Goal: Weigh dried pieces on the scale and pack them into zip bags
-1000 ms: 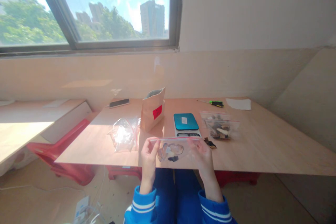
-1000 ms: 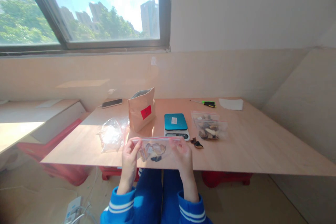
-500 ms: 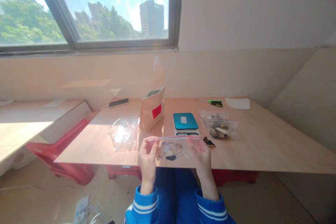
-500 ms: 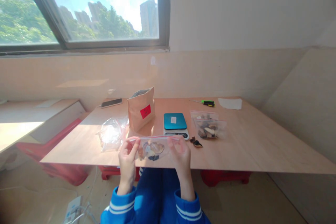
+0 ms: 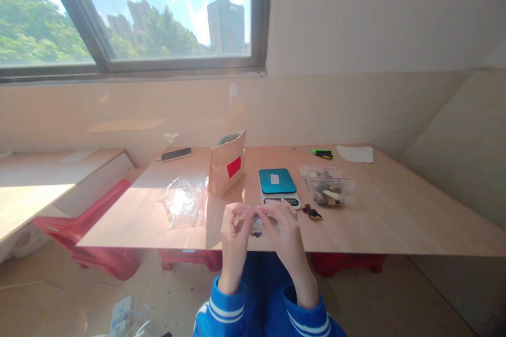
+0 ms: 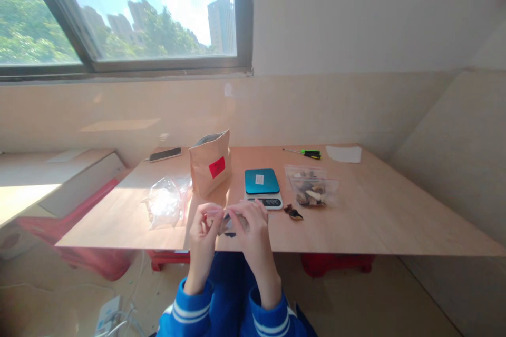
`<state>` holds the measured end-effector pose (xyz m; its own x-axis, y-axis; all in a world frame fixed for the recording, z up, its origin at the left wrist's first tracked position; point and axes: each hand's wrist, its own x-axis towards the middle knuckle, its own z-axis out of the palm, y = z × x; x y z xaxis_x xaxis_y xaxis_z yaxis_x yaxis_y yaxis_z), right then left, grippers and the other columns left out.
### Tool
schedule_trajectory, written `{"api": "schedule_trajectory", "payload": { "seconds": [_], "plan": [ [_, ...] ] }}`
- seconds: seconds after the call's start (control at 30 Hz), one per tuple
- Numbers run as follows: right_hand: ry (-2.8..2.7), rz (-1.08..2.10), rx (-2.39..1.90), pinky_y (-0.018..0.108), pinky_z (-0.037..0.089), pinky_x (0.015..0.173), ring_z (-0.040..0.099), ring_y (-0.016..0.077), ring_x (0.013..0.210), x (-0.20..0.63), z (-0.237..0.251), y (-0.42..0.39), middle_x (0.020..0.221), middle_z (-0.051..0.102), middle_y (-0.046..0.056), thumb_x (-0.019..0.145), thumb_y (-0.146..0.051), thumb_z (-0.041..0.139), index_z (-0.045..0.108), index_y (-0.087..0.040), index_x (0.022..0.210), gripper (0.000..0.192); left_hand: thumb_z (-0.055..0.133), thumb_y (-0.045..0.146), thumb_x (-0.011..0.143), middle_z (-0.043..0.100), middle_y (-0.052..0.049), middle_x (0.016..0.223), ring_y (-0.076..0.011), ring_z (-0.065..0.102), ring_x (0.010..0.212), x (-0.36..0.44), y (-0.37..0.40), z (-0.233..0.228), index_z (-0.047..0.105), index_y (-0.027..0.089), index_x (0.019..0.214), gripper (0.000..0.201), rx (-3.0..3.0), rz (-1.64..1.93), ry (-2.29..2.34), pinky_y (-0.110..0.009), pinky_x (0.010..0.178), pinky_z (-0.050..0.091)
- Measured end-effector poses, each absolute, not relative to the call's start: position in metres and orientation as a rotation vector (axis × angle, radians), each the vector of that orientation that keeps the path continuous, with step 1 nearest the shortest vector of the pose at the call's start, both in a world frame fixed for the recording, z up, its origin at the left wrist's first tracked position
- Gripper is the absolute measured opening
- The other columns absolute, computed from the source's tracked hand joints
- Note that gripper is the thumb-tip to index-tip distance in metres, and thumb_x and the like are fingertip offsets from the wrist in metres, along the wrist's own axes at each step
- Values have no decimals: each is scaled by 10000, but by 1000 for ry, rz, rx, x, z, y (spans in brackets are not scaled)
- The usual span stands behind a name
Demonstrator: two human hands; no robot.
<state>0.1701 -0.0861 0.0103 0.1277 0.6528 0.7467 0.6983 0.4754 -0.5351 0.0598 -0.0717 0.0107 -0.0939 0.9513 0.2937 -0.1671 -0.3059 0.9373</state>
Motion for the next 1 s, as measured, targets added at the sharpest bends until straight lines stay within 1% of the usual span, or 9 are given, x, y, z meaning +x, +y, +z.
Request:
{"api": "schedule_trajectory", "payload": {
  "seconds": [0.07, 0.13, 0.3, 0.47, 0.6, 0.7, 0.77, 0.9, 1.0],
  "plan": [
    [-1579, -33, -1173, 403, 400, 937, 659, 205, 901, 174, 10, -87, 869, 728, 15, 930, -248, 563, 636, -230, 906, 79, 664, 376, 814, 581, 14, 793, -118, 605, 748, 58, -72, 9, 570, 197, 860, 208, 1260, 1521, 938, -212, 654, 508],
    [-1583, -34, -1147, 380, 419, 888, 656, 198, 865, 176, 10, -87, 862, 725, 20, 925, -238, 572, 637, -226, 901, 70, 649, 384, 827, 581, 11, 807, -119, 610, 754, 57, -73, 7, 562, 198, 877, 211, 1262, 1480, 916, -215, 655, 512],
    [-1588, -31, -1134, 376, 399, 915, 662, 184, 835, 175, 11, -87, 848, 729, 13, 931, -219, 563, 643, -217, 885, 92, 622, 390, 851, 593, 0, 840, -126, 624, 773, 54, -73, 4, 552, 201, 918, 212, 1288, 1429, 915, -229, 673, 522],
    [-1524, -72, -1170, 372, 410, 875, 658, 183, 798, 172, 10, -87, 819, 732, 9, 932, -191, 547, 647, -216, 833, 143, 605, 378, 864, 592, -12, 853, -139, 615, 806, 54, -72, -1, 565, 199, 910, 189, 1389, 1428, 943, -243, 702, 521],
    [-1440, -129, -1210, 372, 423, 854, 658, 195, 850, 168, 8, -88, 864, 741, 14, 920, -167, 539, 652, -231, 814, 167, 585, 367, 879, 597, -27, 888, -149, 614, 838, 56, -72, -2, 573, 200, 924, 174, 1459, 1428, 961, -245, 708, 516],
    [-1401, -180, -1239, 374, 417, 857, 653, 210, 891, 164, 7, -88, 826, 740, 11, 915, -144, 517, 654, -240, 800, 203, 599, 360, 869, 611, -36, 912, -159, 618, 856, 56, -71, -2, 583, 201, 939, 174, 1474, 1436, 966, -259, 729, 520],
    [-1403, -194, -1257, 369, 404, 844, 650, 208, 855, 163, 6, -88, 788, 735, 6, 914, -133, 508, 657, -242, 784, 226, 612, 356, 859, 617, -35, 910, -161, 621, 850, 56, -71, -1, 588, 200, 940, 177, 1477, 1438, 970, -268, 736, 524],
    [-1392, -207, -1321, 346, 373, 764, 599, 194, 719, 162, 7, -90, 714, 707, -1, 918, -142, 515, 649, -234, 743, 240, 621, 350, 851, 620, -21, 860, -152, 624, 784, 58, -71, 1, 598, 201, 899, 158, 1493, 1440, 990, -251, 663, 519],
    [-1397, -190, -1346, 335, 360, 736, 575, 194, 703, 163, 7, -89, 703, 700, 6, 937, -178, 510, 660, -225, 748, 245, 617, 339, 853, 629, -15, 827, -149, 628, 753, 62, -70, 2, 605, 204, 879, 139, 1486, 1476, 1032, -255, 662, 519]
  ]
}}
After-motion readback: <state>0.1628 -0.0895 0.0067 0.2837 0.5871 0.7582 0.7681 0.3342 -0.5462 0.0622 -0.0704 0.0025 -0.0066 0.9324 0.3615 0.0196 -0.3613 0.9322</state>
